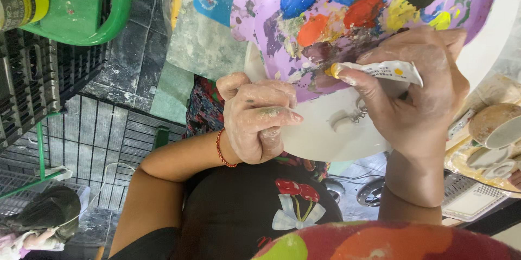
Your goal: The person decorates small clay objects and a ceramic dish by hand and using a paintbrush. They paint a patterned dish, handle a white clay piece, and apply a substance from a tube to another small item.
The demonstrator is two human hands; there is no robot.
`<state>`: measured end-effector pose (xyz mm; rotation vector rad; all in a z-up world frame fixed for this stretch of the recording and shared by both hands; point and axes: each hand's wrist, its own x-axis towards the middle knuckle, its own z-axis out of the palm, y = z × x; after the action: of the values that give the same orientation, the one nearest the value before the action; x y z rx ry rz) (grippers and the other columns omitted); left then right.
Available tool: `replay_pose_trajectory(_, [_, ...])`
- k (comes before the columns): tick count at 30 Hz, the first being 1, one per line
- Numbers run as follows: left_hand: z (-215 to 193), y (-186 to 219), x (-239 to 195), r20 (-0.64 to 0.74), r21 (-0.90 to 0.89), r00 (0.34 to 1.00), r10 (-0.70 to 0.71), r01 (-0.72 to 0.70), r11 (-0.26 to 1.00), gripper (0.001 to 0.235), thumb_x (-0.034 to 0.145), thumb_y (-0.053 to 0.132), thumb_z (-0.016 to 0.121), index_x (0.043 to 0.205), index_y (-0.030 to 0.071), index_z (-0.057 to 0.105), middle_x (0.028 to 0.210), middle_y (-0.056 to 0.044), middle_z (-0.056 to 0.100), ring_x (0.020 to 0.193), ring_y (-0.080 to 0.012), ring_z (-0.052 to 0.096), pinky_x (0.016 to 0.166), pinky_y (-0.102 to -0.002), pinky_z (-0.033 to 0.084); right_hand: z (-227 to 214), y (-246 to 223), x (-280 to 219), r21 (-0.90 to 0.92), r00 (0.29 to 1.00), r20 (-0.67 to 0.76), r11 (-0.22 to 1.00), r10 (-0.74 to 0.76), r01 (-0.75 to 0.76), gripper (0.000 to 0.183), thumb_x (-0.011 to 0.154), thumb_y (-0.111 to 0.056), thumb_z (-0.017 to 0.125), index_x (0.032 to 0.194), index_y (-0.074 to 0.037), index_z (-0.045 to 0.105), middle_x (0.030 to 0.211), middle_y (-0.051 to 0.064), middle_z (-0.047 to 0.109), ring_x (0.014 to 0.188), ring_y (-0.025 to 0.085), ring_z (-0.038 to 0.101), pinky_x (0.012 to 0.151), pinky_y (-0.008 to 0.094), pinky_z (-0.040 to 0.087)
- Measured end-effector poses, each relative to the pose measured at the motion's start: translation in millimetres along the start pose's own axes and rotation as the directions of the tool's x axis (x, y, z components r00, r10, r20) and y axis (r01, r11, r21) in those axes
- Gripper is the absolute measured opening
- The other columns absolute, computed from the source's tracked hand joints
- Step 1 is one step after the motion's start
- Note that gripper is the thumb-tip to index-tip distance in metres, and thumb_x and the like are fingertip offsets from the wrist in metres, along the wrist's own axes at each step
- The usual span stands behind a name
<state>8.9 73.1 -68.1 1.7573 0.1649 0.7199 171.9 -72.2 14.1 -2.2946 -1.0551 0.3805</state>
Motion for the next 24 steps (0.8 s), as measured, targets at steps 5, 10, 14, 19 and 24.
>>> replay_pose_trajectory(5, [-1.7,0.1,-0.6,0.018,-0.010,1.000,-0.009,0.009,1.000,0.022,0.116,0.024,0.042,0.114,0.015,0.062,0.099,-0.002,0.061,0.084,-0.0149,0.068,0.091,-0.038,0.029,-0.8,6.7,-5.3,0.048,1.000,0.015,0.999,-0.016,0.016,0.030,0.097,-0.009,0.088,0.110,-0.003,0.062,0.100,0.005,0.073,0.097,0.020,0.067,0.089,0.029,0.043])
replay_pose_trajectory(10, [-0.6,-0.4,-0.3,0.012,-0.013,1.000,0.000,0.000,1.000,0.022,0.116,0.025,0.042,0.114,0.015,0.061,0.099,-0.001,0.061,0.084,-0.0145,0.068,0.091,-0.038,0.029,-0.2,8.6,-9.2,0.074,1.000,0.011,0.997,0.007,-0.008,0.030,0.099,-0.009,0.088,0.111,-0.002,0.062,0.101,0.006,0.073,0.094,0.019,0.063,0.087,0.027,0.045])
replay_pose_trajectory(14, [1.0,0.0,-0.4,-0.008,0.001,1.000,0.005,-0.005,1.000,0.022,0.115,0.025,0.042,0.114,0.015,0.061,0.100,-0.003,0.064,0.083,-0.0149,0.068,0.090,-0.038,0.030,0.9,9.1,-9.1,0.089,1.000,0.002,0.996,-0.002,0.002,0.030,0.099,-0.009,0.088,0.111,-0.002,0.062,0.101,0.006,0.072,0.094,0.019,0.064,0.087,0.028,0.046])
replay_pose_trajectory(19, [1.3,-0.8,-0.1,-0.016,0.004,1.000,0.015,-0.015,1.000,0.023,0.116,0.024,0.041,0.114,0.013,0.061,0.100,-0.003,0.064,0.083,-0.0151,0.068,0.090,-0.038,0.030,0.7,5.8,-6.2,0.070,1.000,-0.001,0.997,-0.019,0.019,0.030,0.098,-0.009,0.089,0.110,-0.002,0.062,0.099,0.006,0.072,0.093,0.020,0.067,0.085,0.029,0.045])
replay_pose_trajectory(24, [-2.1,-0.3,0.1,0.021,0.007,1.000,-0.003,0.003,1.000,0.025,0.116,0.025,0.040,0.113,0.014,0.062,0.100,-0.003,0.064,0.084,-0.0147,0.067,0.091,-0.038,0.031,2.0,2.7,-3.4,-0.017,0.992,-0.019,0.992,-0.124,0.124,0.037,0.096,-0.010,0.092,0.115,-0.005,0.060,0.098,0.007,0.071,0.091,0.021,0.068,0.082,0.032,0.044])
